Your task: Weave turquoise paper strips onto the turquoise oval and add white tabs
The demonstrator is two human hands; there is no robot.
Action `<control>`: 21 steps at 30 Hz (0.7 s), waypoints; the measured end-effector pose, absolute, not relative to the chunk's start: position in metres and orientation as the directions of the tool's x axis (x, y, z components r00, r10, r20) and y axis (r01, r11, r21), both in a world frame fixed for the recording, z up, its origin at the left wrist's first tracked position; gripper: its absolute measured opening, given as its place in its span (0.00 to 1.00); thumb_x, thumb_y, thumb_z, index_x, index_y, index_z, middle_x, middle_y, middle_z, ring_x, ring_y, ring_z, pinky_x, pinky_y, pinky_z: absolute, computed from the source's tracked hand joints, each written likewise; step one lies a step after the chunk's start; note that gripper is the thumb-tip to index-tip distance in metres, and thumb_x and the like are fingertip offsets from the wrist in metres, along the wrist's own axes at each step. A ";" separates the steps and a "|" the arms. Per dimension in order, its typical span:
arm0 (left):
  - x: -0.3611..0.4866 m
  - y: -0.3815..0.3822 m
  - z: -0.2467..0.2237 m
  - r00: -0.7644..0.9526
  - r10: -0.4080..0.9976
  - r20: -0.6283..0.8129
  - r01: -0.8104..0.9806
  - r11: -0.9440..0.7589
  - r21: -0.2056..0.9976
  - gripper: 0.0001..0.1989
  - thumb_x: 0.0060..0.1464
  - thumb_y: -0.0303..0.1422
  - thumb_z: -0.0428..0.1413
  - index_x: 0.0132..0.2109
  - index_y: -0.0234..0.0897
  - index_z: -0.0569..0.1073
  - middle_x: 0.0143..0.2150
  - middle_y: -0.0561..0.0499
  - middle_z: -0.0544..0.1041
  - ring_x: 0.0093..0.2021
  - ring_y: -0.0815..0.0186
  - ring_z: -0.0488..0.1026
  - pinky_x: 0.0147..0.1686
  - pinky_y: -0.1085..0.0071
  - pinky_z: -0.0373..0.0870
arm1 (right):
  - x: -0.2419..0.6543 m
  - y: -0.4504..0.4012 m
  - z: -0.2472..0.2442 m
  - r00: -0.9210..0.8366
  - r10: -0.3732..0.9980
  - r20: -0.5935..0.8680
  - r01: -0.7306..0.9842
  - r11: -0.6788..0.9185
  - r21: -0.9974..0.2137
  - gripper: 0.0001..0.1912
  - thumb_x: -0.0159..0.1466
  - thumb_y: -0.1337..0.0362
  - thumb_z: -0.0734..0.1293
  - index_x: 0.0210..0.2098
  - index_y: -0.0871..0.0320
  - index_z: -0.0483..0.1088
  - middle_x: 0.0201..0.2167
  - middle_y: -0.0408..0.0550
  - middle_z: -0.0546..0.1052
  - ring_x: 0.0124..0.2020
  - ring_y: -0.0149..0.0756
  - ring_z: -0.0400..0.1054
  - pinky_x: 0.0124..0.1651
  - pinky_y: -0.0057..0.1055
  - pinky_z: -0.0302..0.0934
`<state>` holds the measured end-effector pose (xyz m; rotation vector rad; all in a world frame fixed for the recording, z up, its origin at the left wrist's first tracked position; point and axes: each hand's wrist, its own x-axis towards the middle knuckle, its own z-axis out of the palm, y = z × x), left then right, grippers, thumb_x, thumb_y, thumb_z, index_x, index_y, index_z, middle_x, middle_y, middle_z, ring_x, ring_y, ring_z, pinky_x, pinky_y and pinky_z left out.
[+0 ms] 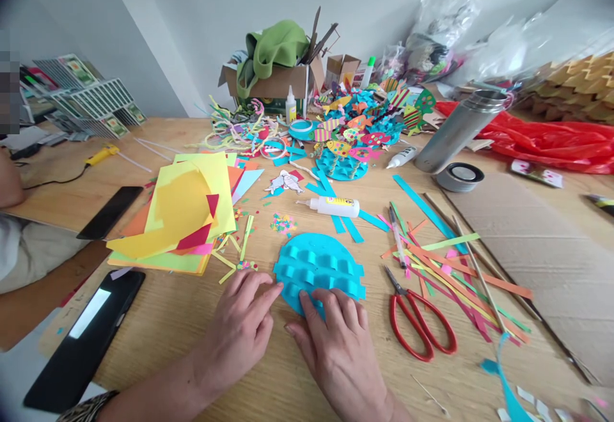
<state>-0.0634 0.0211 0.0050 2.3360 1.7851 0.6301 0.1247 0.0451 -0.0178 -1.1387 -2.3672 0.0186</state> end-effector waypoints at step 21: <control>-0.061 0.022 0.002 0.243 0.952 0.188 0.910 -0.291 0.295 0.24 0.50 0.17 0.48 0.54 0.36 0.71 0.48 0.45 0.70 0.50 0.55 0.65 0.55 0.51 0.66 | 0.124 0.045 -0.016 -0.509 0.737 0.444 0.722 0.647 -0.246 0.16 0.68 0.56 0.60 0.47 0.57 0.74 0.39 0.52 0.75 0.42 0.47 0.63 0.40 0.41 0.57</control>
